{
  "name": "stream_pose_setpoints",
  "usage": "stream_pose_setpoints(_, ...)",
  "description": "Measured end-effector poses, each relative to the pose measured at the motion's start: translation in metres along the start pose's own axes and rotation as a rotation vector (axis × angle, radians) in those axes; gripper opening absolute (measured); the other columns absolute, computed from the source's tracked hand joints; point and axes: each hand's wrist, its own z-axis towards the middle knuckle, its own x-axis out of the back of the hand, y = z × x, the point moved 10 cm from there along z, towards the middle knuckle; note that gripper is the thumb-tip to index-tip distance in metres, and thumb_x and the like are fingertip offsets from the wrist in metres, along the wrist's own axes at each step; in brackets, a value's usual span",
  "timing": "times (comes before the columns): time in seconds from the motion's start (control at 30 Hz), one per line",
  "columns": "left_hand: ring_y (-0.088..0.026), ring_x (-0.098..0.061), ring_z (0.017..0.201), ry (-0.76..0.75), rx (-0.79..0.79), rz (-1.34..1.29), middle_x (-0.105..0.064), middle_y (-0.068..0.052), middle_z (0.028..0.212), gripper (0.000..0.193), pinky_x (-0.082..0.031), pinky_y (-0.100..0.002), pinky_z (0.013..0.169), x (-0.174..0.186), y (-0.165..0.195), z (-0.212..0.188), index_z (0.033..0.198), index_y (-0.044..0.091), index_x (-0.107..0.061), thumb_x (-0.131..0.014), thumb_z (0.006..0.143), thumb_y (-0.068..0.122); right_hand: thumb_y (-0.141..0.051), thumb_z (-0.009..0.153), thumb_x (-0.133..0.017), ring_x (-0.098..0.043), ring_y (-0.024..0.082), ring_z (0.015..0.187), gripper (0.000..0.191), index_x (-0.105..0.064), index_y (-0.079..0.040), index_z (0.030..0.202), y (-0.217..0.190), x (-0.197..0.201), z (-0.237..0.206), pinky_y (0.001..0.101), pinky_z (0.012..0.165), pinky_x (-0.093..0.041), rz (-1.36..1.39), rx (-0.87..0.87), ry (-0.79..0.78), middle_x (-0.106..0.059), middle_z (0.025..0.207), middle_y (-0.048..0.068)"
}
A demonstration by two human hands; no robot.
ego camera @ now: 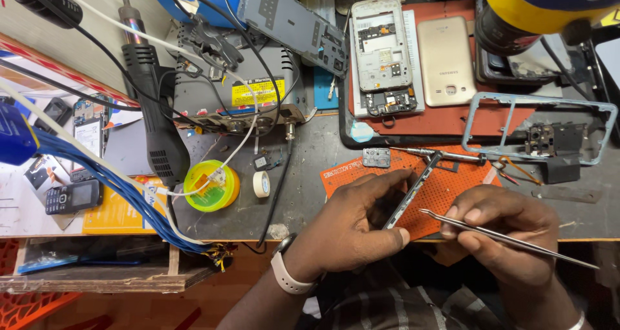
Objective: The person pries open the back of a smartphone by hand, removes the back cover and battery, and works on the internal frame. They use a screwdriver and a metal pry tool to loosen components and separate the mid-frame from the display assembly on the workbench.
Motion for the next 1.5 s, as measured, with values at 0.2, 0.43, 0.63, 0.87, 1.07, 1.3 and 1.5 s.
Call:
stream_pose_setpoints(0.2, -0.025, -0.067, 0.118, 0.046, -0.106, 0.102, -0.068, -0.017, 0.128, 0.08, -0.052, -0.035, 0.103, -0.003, 0.008, -0.003, 0.149, -0.004, -0.052, -0.072, 0.079, 0.031, 0.007, 0.093, -0.072, -0.077, 0.023, 0.088, 0.017, -0.072, 0.002, 0.11, -0.009, -0.007, 0.003, 0.0296, 0.077, -0.066, -0.063, 0.088, -0.068, -0.073, 0.101, 0.022)
stream_pose_setpoints(0.43, -0.03, -0.068, 0.117, 0.162, -0.091, 0.183, -0.068, -0.02, 0.124, 0.077, -0.052, -0.037, 0.104, -0.001, 0.011, -0.009, 0.144, -0.005, -0.055, -0.072, 0.078, 0.031, 0.008, 0.094, -0.07, -0.078, 0.024, 0.091, 0.017, -0.075, 0.002, 0.109, -0.011, -0.007, 0.002, 0.0296, 0.081, -0.067, -0.086, 0.072, -0.067, -0.068, 0.107, 0.022)
stream_pose_setpoints(0.63, -0.028, -0.069, 0.11, 0.197, -0.074, 0.231, -0.068, -0.02, 0.116, 0.079, -0.054, -0.036, 0.097, 0.0, 0.016, -0.011, 0.144, -0.005, -0.055, -0.071, 0.077, 0.033, 0.007, 0.093, -0.071, -0.078, 0.023, 0.093, 0.014, -0.076, 0.001, 0.104, -0.01, -0.009, 0.002, 0.029, 0.085, -0.065, -0.134, 0.067, -0.077, -0.068, 0.109, 0.022)
stream_pose_setpoints(0.87, -0.027, -0.068, 0.095, 0.213, 0.001, 0.263, -0.066, -0.018, 0.106, 0.083, -0.055, -0.035, 0.085, -0.001, 0.016, -0.012, 0.146, -0.003, -0.054, -0.07, 0.073, 0.033, 0.006, 0.09, -0.074, -0.077, 0.024, 0.097, 0.016, -0.076, -0.001, 0.103, -0.009, -0.01, 0.001, 0.0316, 0.091, -0.065, -0.159, 0.043, -0.077, -0.067, 0.114, 0.022)
stream_pose_setpoints(1.07, -0.028, -0.069, 0.102, 0.22, -0.031, 0.283, -0.066, -0.018, 0.113, 0.083, -0.055, -0.036, 0.09, -0.003, 0.02, -0.011, 0.148, -0.003, -0.052, -0.07, 0.074, 0.033, 0.004, 0.089, -0.075, -0.076, 0.022, 0.096, 0.015, -0.077, -0.002, 0.103, -0.012, -0.013, 0.002, 0.0298, 0.089, -0.065, -0.188, 0.073, -0.088, -0.067, 0.114, 0.022)
stream_pose_setpoints(1.3, -0.027, -0.069, 0.102, 0.223, -0.04, 0.271, -0.066, -0.017, 0.113, 0.084, -0.056, -0.035, 0.089, -0.005, 0.021, -0.011, 0.148, -0.003, -0.053, -0.069, 0.074, 0.033, 0.002, 0.088, -0.076, -0.076, 0.021, 0.094, 0.015, -0.076, -0.001, 0.102, -0.013, -0.014, 0.003, 0.0285, 0.085, -0.065, -0.238, 0.077, -0.082, -0.068, 0.114, 0.022)
stream_pose_setpoints(1.5, -0.025, -0.067, 0.09, 0.207, 0.002, 0.27, -0.066, -0.016, 0.105, 0.085, -0.055, -0.035, 0.081, -0.004, 0.016, -0.011, 0.147, -0.004, -0.052, -0.069, 0.073, 0.035, 0.002, 0.088, -0.076, -0.076, 0.021, 0.095, 0.015, -0.076, -0.002, 0.103, -0.015, -0.015, 0.004, 0.0281, 0.087, -0.065, -0.245, 0.096, -0.09, -0.068, 0.113, 0.022)
